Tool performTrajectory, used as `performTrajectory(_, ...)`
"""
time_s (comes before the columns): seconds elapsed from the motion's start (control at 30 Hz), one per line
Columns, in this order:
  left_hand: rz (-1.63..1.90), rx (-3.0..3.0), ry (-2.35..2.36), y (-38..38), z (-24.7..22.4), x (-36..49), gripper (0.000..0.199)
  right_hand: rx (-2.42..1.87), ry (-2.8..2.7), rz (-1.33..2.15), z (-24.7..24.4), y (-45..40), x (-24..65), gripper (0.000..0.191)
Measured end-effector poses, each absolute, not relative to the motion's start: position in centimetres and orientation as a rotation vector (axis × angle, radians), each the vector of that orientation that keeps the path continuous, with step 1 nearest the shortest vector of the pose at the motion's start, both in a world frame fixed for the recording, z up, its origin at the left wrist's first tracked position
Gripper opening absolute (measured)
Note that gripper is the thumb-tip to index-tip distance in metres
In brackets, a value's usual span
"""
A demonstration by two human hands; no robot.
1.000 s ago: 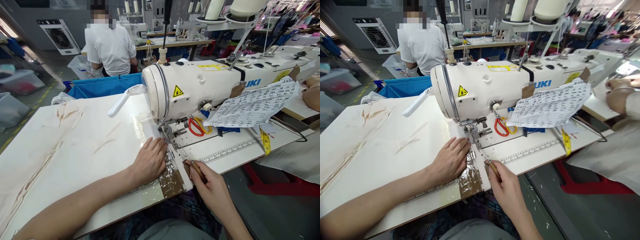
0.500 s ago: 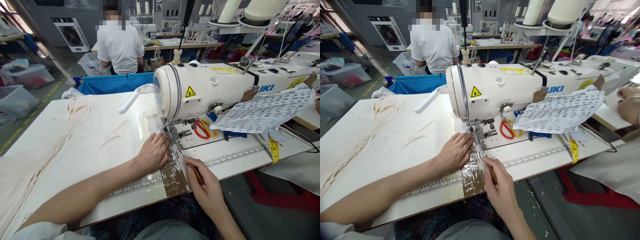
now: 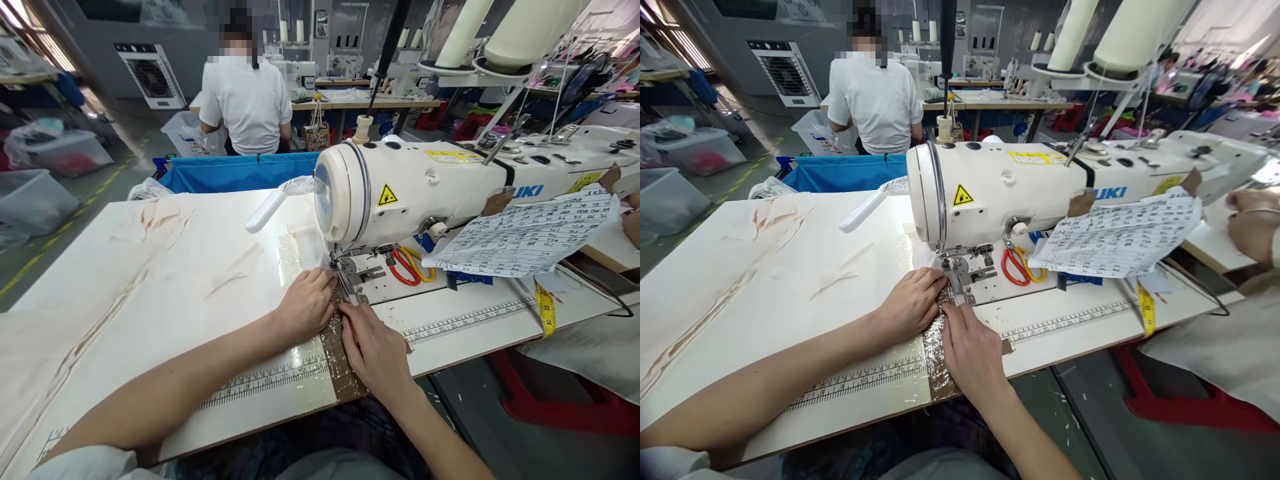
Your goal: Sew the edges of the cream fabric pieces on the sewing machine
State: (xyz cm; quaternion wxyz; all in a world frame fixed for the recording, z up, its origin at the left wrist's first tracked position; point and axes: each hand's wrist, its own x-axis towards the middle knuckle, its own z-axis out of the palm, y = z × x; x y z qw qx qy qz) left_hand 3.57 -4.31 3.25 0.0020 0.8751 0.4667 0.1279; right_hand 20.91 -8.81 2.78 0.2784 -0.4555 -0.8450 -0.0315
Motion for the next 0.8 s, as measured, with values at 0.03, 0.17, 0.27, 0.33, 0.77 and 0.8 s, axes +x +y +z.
performTrajectory(0.03,0.403,2.751,1.465,-4.3,3.3,3.6,0.036,-1.231,-2.276,-0.103,2.8,-8.8,20.9,0.028)
performTrajectory(0.17,0.408,2.764,1.469,-4.3,3.2,3.6,0.037,-1.269,-2.308,-0.133,2.6,-8.7,20.8,0.028)
performTrajectory(0.27,0.409,2.760,1.473,-4.3,3.2,3.6,0.037,-1.300,-2.320,-0.155,2.6,-8.8,20.7,0.027)
performTrajectory(0.33,0.410,2.745,1.487,-4.3,3.1,3.6,0.038,-1.320,-2.332,-0.177,2.5,-8.9,20.6,0.027)
performTrajectory(0.77,0.577,2.658,1.496,-3.2,3.6,2.1,0.034,-1.266,-2.304,-0.123,3.2,-9.3,21.2,0.028)
performTrajectory(0.8,0.603,2.633,1.509,-2.9,3.8,1.9,0.033,-1.204,-2.276,-0.067,3.2,-9.3,22.1,0.028)
